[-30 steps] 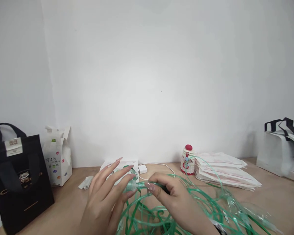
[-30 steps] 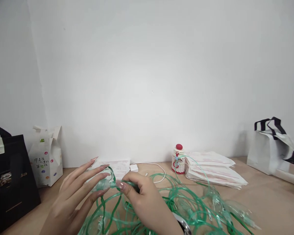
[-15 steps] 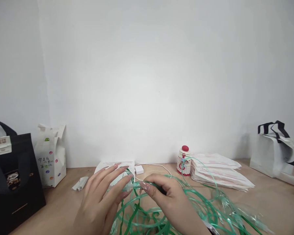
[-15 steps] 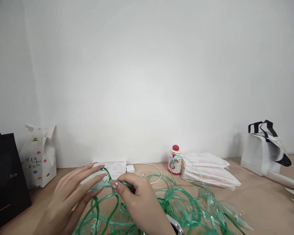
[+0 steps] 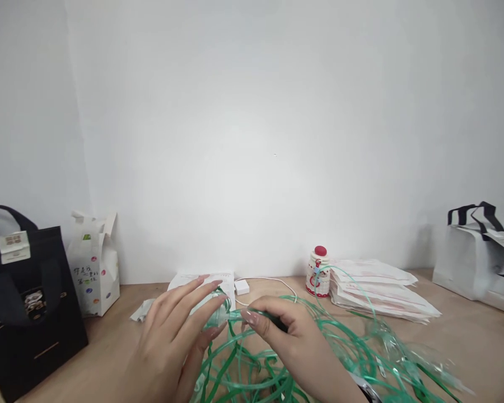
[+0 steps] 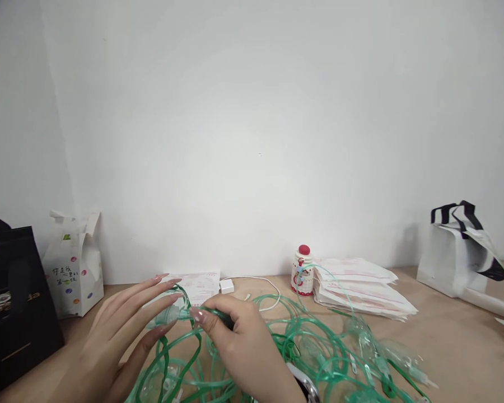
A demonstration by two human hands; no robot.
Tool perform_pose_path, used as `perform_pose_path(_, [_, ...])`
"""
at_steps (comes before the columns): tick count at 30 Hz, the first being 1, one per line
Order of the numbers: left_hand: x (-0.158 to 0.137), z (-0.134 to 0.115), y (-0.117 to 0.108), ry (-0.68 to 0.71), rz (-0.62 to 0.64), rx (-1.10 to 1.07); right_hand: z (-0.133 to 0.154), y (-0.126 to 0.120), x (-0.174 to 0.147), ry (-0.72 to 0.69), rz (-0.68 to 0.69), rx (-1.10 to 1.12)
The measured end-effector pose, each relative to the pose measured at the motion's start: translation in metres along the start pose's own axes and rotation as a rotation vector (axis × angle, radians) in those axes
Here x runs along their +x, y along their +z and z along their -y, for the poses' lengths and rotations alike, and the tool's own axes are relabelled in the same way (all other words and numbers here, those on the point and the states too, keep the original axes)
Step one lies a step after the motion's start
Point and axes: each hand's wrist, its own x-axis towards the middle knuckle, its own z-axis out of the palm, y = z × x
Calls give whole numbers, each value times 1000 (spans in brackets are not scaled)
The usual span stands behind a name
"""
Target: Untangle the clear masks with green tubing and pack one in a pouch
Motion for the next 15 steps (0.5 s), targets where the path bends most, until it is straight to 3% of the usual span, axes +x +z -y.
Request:
perform_pose_path(8, [7, -10, 11, 13, -122, 63, 0, 0, 1, 20, -42, 42])
perform_pose_path(15, [-3, -14, 20, -23, -109, 41, 0, 3, 3, 44, -64, 79])
